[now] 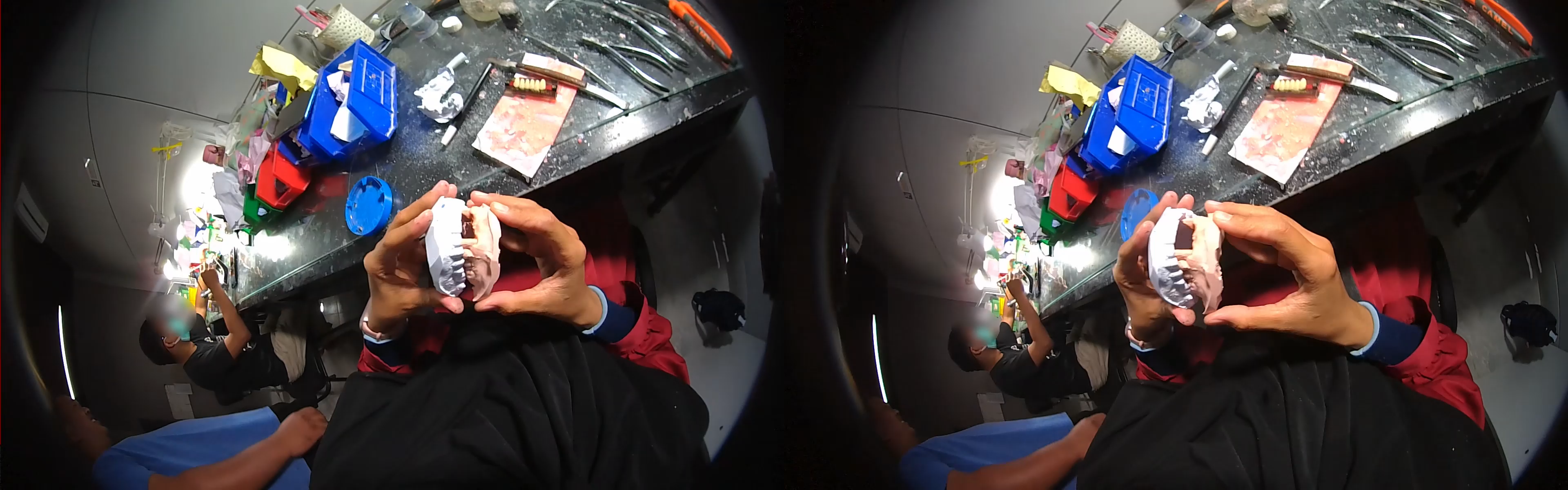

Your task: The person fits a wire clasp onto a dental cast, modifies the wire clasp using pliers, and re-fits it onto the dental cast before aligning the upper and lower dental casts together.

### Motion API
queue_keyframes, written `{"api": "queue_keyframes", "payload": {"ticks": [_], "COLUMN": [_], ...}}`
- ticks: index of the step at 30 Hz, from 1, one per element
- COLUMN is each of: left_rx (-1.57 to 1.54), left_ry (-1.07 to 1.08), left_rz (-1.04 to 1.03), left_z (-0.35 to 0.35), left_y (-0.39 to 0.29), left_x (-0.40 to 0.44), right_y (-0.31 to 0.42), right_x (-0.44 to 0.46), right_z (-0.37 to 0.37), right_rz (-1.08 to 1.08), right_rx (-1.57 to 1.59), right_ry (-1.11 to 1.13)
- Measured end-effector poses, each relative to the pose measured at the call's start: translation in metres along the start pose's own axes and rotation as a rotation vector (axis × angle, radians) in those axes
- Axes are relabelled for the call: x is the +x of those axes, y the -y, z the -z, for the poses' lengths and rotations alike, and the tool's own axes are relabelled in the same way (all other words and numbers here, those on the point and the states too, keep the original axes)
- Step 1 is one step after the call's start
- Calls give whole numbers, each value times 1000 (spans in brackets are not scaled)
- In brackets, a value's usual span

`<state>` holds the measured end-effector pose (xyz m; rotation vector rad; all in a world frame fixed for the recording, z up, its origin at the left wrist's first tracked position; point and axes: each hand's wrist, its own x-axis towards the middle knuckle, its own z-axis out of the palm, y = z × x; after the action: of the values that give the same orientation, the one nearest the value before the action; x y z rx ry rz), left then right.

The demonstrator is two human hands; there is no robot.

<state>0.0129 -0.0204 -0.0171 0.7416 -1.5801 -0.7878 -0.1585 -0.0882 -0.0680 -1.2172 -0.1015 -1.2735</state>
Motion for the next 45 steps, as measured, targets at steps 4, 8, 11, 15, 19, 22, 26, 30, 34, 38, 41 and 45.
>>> {"api": "queue_keyframes", "payload": {"ticks": [4, 8, 11, 15, 19, 22, 26, 30, 34, 38, 41, 45], "left_rx": [-38, -43, -178, -365, -402, -383, -384, -408, -386, -385, -397, -430], "left_ry": [96, 77, 84, 127, 192, 236, 271, 315, 370, 337, 323, 309], "left_rz": [-35, -73, -125, -200, -242, -230, -226, -203, -234, -167, -171, -198], "left_z": [8, 11, 14, 16, 18, 23, 23, 26, 27, 25, 21, 22], "left_y": [-5, -3, 3, 8, 1, -1, -8, -15, -15, -18, -17, -15], "left_x": [-3, -10, -16, -18, -10, -9, -8, -8, 1, -1, 1, -2], "right_y": [4, 8, 5, 2, 4, 6, 10, 12, 12, 10, 13, 14], "right_x": [5, 6, 0, -2, -1, -1, 0, -2, -2, -2, -1, 0], "right_z": [-1, -3, -9, -13, -12, -11, -15, -13, -15, -18, -17, -16], "right_rz": [179, 254, 272, 318, 334, 354, 364, 380, 378, 368, 357, 356], "right_rx": [-233, -268, -207, -125, -109, -121, -118, -130, -100, -74, -92, -86], "right_ry": [38, 82, 82, 100, 137, 157, 186, 232, 214, 165, 158, 173]}}
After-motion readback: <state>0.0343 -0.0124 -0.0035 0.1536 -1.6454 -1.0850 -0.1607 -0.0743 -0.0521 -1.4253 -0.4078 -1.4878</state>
